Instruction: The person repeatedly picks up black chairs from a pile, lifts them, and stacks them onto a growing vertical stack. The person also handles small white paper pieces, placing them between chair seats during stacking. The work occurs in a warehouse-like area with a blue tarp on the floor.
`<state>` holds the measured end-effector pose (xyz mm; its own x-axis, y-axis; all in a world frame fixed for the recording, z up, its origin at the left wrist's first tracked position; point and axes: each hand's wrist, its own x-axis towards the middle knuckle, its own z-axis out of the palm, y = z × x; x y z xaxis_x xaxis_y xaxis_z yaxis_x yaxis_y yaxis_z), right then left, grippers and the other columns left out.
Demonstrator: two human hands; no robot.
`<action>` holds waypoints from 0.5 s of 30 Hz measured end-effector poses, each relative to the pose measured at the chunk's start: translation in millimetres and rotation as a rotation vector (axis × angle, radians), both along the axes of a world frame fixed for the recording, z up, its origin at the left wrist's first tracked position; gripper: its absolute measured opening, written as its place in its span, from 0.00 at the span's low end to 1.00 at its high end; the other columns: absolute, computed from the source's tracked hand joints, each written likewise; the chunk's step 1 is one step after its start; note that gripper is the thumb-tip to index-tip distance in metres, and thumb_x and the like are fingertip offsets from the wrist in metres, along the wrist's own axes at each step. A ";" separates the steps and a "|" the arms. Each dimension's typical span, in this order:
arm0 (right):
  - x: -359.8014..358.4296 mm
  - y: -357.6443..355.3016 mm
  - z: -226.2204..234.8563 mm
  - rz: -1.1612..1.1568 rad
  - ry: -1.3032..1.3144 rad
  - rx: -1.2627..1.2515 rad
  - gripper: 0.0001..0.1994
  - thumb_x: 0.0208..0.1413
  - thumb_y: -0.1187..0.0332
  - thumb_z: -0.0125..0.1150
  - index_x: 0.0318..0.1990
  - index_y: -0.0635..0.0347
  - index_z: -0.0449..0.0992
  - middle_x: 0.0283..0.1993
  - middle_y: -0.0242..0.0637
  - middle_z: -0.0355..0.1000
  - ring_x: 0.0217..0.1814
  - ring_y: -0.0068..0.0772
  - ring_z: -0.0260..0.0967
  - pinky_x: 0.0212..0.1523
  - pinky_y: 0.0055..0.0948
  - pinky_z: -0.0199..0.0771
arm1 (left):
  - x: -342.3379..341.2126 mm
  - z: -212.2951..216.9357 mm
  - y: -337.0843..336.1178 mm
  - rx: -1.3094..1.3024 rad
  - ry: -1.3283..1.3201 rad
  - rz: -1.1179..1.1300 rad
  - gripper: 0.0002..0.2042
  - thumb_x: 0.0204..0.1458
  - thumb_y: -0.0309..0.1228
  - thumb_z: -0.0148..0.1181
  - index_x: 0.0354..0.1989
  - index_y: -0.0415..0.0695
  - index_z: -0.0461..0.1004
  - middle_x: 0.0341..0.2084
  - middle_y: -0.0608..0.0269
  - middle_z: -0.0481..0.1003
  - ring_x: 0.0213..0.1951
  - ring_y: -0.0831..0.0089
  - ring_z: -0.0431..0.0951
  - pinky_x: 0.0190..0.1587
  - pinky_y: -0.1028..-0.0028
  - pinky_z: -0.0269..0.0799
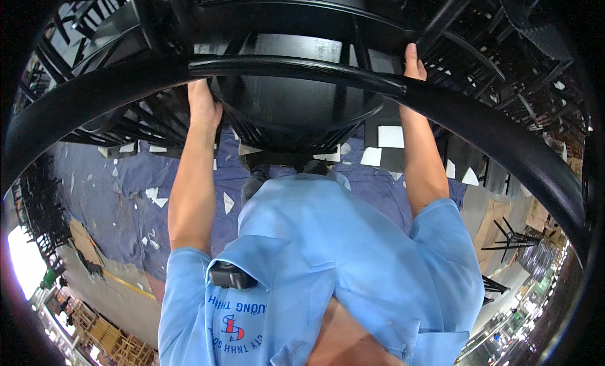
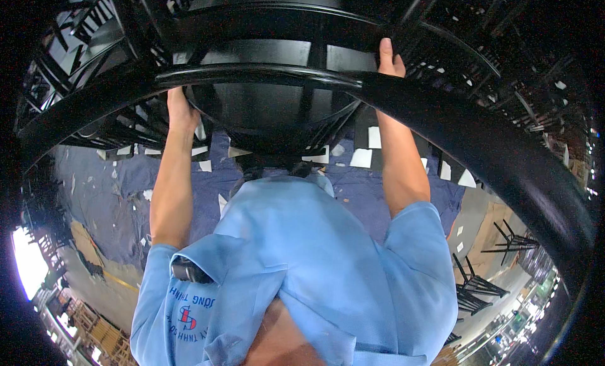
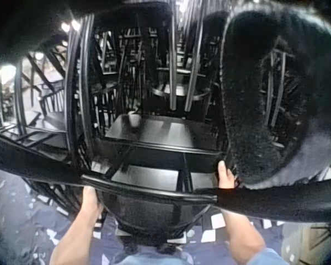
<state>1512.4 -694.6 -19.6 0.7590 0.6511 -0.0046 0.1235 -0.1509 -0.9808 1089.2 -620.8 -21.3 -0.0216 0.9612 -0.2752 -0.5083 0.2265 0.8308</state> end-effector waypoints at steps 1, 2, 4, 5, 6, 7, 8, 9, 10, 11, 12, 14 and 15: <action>-3.2 -1.9 3.9 0.020 0.025 0.035 0.47 0.54 0.31 0.60 0.56 0.79 0.72 0.57 0.58 0.73 0.61 0.52 0.68 0.65 0.37 0.61 | 5.7 6.5 -3.0 0.015 0.000 0.021 0.17 0.64 0.34 0.55 0.59 0.41 0.69 0.54 0.62 0.74 0.55 0.67 0.74 0.60 0.65 0.70; -4.3 -0.8 8.6 -0.030 -0.002 -0.048 0.46 0.55 0.33 0.61 0.57 0.79 0.71 0.56 0.54 0.73 0.59 0.48 0.69 0.63 0.36 0.62 | 8.1 10.6 -6.4 0.022 -0.006 0.026 0.17 0.64 0.34 0.56 0.59 0.41 0.70 0.53 0.62 0.74 0.55 0.67 0.74 0.59 0.65 0.70; -14.1 -2.9 16.6 0.013 0.103 0.040 0.46 0.55 0.34 0.62 0.58 0.79 0.70 0.58 0.54 0.72 0.59 0.46 0.69 0.62 0.35 0.63 | 6.8 11.9 -9.0 0.026 -0.016 0.022 0.16 0.64 0.34 0.56 0.58 0.42 0.71 0.53 0.62 0.74 0.55 0.67 0.74 0.59 0.65 0.71; -13.8 -3.4 18.1 0.011 0.098 0.059 0.47 0.54 0.34 0.63 0.59 0.80 0.69 0.59 0.54 0.71 0.60 0.46 0.69 0.62 0.35 0.63 | 4.8 10.2 -9.8 0.022 -0.021 0.010 0.16 0.64 0.34 0.56 0.57 0.42 0.71 0.53 0.62 0.74 0.54 0.67 0.74 0.59 0.65 0.71; -8.1 -2.8 11.5 0.004 0.077 0.056 0.49 0.54 0.34 0.63 0.60 0.82 0.67 0.60 0.55 0.70 0.60 0.47 0.68 0.62 0.36 0.63 | 4.2 9.0 -9.0 0.020 -0.027 -0.002 0.16 0.64 0.34 0.56 0.57 0.42 0.71 0.52 0.62 0.74 0.54 0.67 0.74 0.59 0.65 0.71; -4.7 -3.1 5.7 0.001 0.094 0.083 0.51 0.54 0.34 0.63 0.61 0.84 0.65 0.61 0.56 0.70 0.61 0.47 0.67 0.63 0.36 0.63 | 5.6 8.0 -9.1 0.038 -0.047 0.002 0.15 0.64 0.34 0.56 0.56 0.42 0.72 0.52 0.63 0.75 0.53 0.68 0.74 0.58 0.65 0.71; 3.5 -3.3 -3.0 0.011 0.121 0.083 0.50 0.54 0.34 0.63 0.61 0.84 0.65 0.61 0.55 0.70 0.61 0.47 0.68 0.63 0.36 0.63 | 3.8 2.7 -8.8 0.035 -0.059 -0.004 0.15 0.63 0.33 0.57 0.55 0.42 0.72 0.51 0.63 0.75 0.53 0.68 0.74 0.57 0.65 0.71; 14.3 -3.3 -11.7 0.020 0.145 0.084 0.50 0.54 0.34 0.63 0.62 0.84 0.65 0.61 0.55 0.70 0.61 0.47 0.68 0.63 0.36 0.63 | 2.9 -2.3 -7.4 0.034 -0.073 -0.012 0.15 0.63 0.33 0.57 0.55 0.42 0.72 0.50 0.63 0.75 0.53 0.68 0.75 0.57 0.66 0.71; 23.4 -5.7 -18.5 0.056 0.116 0.105 0.48 0.56 0.36 0.63 0.61 0.83 0.65 0.61 0.54 0.70 0.60 0.47 0.69 0.62 0.35 0.64 | 8.1 1.0 -8.3 0.049 -0.075 0.000 0.15 0.63 0.33 0.57 0.55 0.42 0.73 0.50 0.63 0.76 0.52 0.69 0.75 0.56 0.66 0.71; 12.7 -6.9 -8.7 0.048 0.133 0.136 0.46 0.57 0.37 0.63 0.61 0.81 0.67 0.60 0.52 0.71 0.58 0.45 0.70 0.61 0.35 0.66 | 6.2 -3.9 -7.9 0.044 -0.070 -0.007 0.16 0.63 0.34 0.58 0.56 0.42 0.72 0.51 0.63 0.75 0.53 0.68 0.74 0.57 0.65 0.71; -1.5 -8.4 5.8 0.035 0.174 0.122 0.43 0.59 0.38 0.61 0.61 0.80 0.67 0.61 0.50 0.71 0.60 0.42 0.69 0.63 0.33 0.64 | 6.6 -3.5 -9.6 0.049 -0.067 -0.012 0.17 0.63 0.34 0.58 0.57 0.42 0.71 0.52 0.63 0.74 0.54 0.68 0.74 0.58 0.64 0.70; -10.7 -12.5 23.0 -0.002 0.150 0.068 0.42 0.61 0.38 0.58 0.61 0.78 0.68 0.61 0.50 0.71 0.61 0.39 0.69 0.65 0.31 0.62 | 11.3 -1.5 -10.3 0.057 -0.054 -0.014 0.18 0.63 0.35 0.59 0.58 0.42 0.70 0.53 0.62 0.73 0.55 0.67 0.73 0.59 0.64 0.70; -9.3 -11.7 22.1 -0.009 0.162 0.068 0.43 0.60 0.38 0.60 0.61 0.79 0.68 0.60 0.51 0.71 0.60 0.41 0.69 0.63 0.33 0.63 | 13.2 -0.8 -11.1 0.059 -0.038 -0.002 0.18 0.63 0.35 0.59 0.59 0.42 0.70 0.54 0.61 0.73 0.55 0.67 0.72 0.59 0.64 0.69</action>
<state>1503.2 -706.4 2.5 0.7574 0.6476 -0.0835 -0.0377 -0.0843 -0.9957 1102.4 -631.8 -22.0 -0.0107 0.9757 -0.2188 -0.5392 0.1786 0.8230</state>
